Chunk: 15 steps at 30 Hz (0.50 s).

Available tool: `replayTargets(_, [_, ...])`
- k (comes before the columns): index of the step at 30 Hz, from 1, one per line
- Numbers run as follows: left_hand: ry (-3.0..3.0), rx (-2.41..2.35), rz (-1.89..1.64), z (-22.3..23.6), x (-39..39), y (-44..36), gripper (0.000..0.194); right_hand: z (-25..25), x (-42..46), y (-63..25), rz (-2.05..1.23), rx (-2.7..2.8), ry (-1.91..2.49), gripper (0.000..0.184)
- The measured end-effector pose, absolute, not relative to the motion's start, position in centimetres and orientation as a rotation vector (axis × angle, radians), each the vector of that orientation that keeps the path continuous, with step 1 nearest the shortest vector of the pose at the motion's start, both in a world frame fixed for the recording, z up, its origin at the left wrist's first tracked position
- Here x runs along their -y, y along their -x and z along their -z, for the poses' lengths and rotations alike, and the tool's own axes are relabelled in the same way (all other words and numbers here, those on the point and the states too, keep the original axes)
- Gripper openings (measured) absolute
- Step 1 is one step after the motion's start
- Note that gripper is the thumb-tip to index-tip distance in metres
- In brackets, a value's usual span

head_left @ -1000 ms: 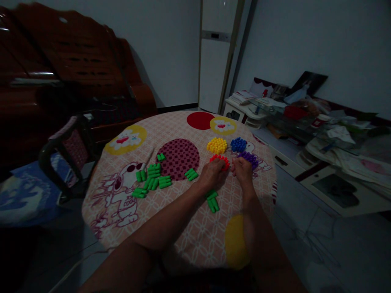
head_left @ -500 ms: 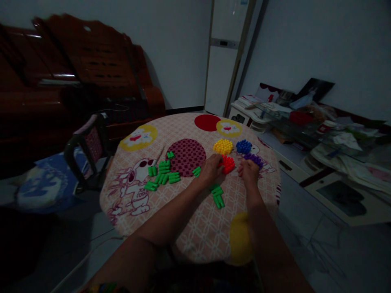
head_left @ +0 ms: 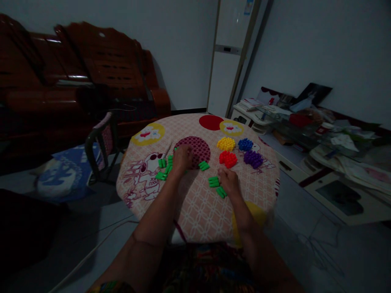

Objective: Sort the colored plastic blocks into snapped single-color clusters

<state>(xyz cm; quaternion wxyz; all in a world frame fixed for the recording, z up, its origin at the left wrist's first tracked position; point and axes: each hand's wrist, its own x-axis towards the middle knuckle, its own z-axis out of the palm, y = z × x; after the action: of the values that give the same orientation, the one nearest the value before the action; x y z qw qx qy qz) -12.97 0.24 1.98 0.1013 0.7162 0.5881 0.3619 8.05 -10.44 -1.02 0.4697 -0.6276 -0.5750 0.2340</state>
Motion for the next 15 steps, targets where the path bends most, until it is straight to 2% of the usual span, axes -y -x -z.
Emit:
replayTargets(3, [-1.873,-1.963,-1.175,-1.4,-0.4,17.6,0.027,1.3,10.4,-6.6,-0.847,1.362,1.399,0.038])
replayTargets(5, [-1.76,-2.034,-1.231,-0.7,-0.3,20.3,0.028,1.5,10.4,-6.4,-0.915,1.269,1.358,0.043])
replayTargets(10, [-1.713,-2.07,-1.18,1.0,-0.5,23.2,0.021,2.0,10.1,-7.4,-0.742,1.15,1.355,0.044])
replayTargets(15, [-1.794,-1.876,-1.033,0.6,-0.8,20.9,0.027,2.6,9.4,-6.9,-0.684,1.285,1.291,0.043])
